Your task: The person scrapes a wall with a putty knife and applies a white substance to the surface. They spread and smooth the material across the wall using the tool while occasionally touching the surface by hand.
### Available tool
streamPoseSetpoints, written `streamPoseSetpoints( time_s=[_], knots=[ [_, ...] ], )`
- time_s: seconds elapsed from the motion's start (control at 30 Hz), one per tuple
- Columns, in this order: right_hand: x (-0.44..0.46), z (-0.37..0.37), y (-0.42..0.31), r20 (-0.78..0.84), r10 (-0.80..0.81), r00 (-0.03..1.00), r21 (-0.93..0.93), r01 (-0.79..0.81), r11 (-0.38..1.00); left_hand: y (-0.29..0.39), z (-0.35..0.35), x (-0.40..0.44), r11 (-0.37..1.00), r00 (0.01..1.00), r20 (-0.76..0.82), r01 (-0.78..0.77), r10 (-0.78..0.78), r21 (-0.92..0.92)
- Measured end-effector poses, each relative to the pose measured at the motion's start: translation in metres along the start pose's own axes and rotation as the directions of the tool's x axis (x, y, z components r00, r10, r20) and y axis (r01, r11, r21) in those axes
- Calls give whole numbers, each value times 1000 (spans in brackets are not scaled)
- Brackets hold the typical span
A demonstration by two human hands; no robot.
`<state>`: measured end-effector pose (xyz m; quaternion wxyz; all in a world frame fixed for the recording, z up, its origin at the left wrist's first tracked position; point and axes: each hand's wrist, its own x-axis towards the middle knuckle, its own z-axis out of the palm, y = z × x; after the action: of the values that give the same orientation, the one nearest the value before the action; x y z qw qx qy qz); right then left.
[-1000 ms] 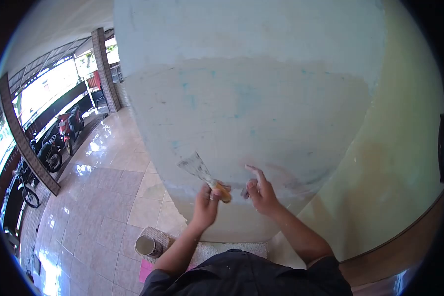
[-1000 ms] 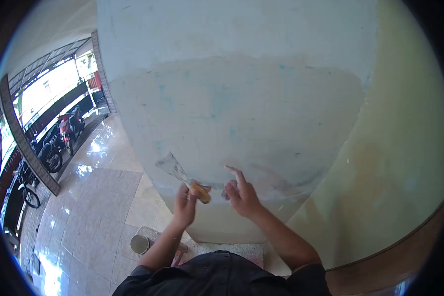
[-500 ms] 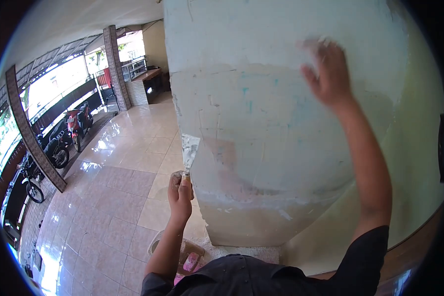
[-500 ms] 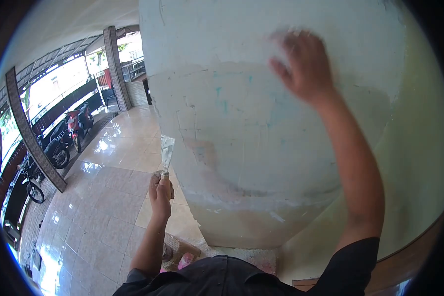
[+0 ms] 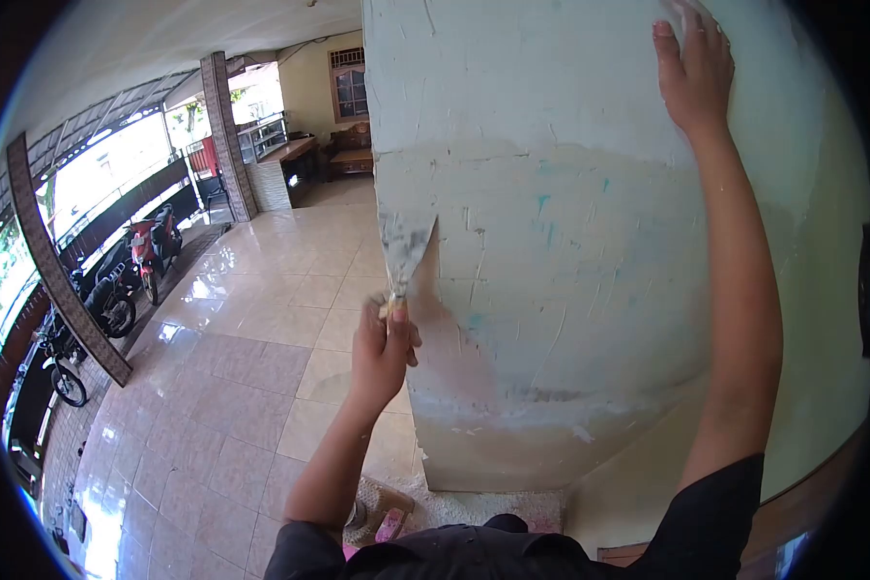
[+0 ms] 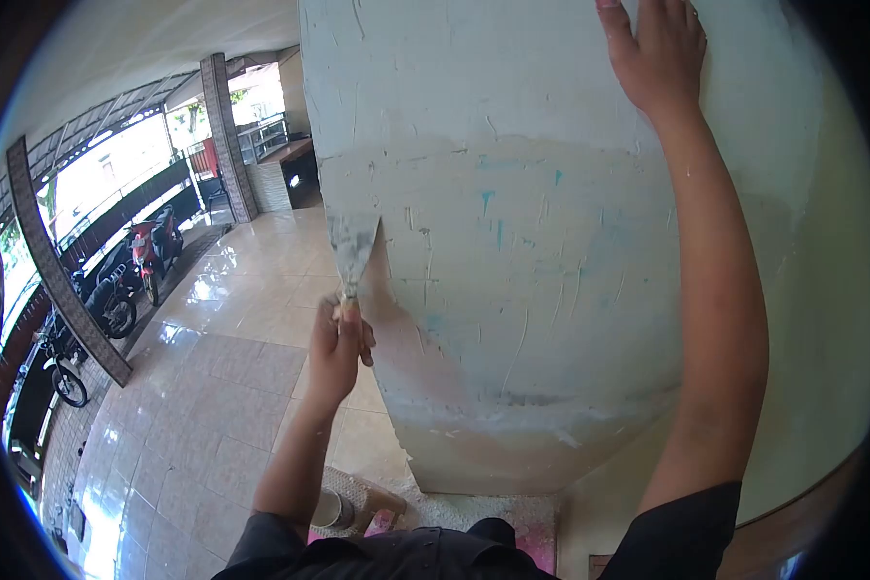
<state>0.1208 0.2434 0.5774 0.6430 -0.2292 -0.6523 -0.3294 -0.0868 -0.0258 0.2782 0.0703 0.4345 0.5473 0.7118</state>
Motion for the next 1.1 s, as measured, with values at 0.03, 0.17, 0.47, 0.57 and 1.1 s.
streamPoseSetpoints(
  time_s=[0.03, 0.17, 0.47, 0.57, 1.1],
  knots=[
    [0, 2, 2, -5, 14, 1000, -17, -14, 1000, -17, -1, -7, 999, 999, -6, 38, -38, 0],
    [4, 1, 6, -48, -62, 997, 77, 66, 995, -107, 3, -79, 972, 971, 46, 237, -236, -7],
    [3, -3, -2, -101, -82, 991, 130, 95, 987, -83, -9, -101, 988, 997, 72, -13, 2, 157],
    [13, 17, 19, -266, -237, 934, 108, 273, 956, -39, -17, -53, 997, 996, 52, -75, 74, 29],
    [11, 18, 19, -221, -171, 960, 77, 192, 978, -133, -20, -100, 870, 955, -232, -47, 183, 490]
  ],
)
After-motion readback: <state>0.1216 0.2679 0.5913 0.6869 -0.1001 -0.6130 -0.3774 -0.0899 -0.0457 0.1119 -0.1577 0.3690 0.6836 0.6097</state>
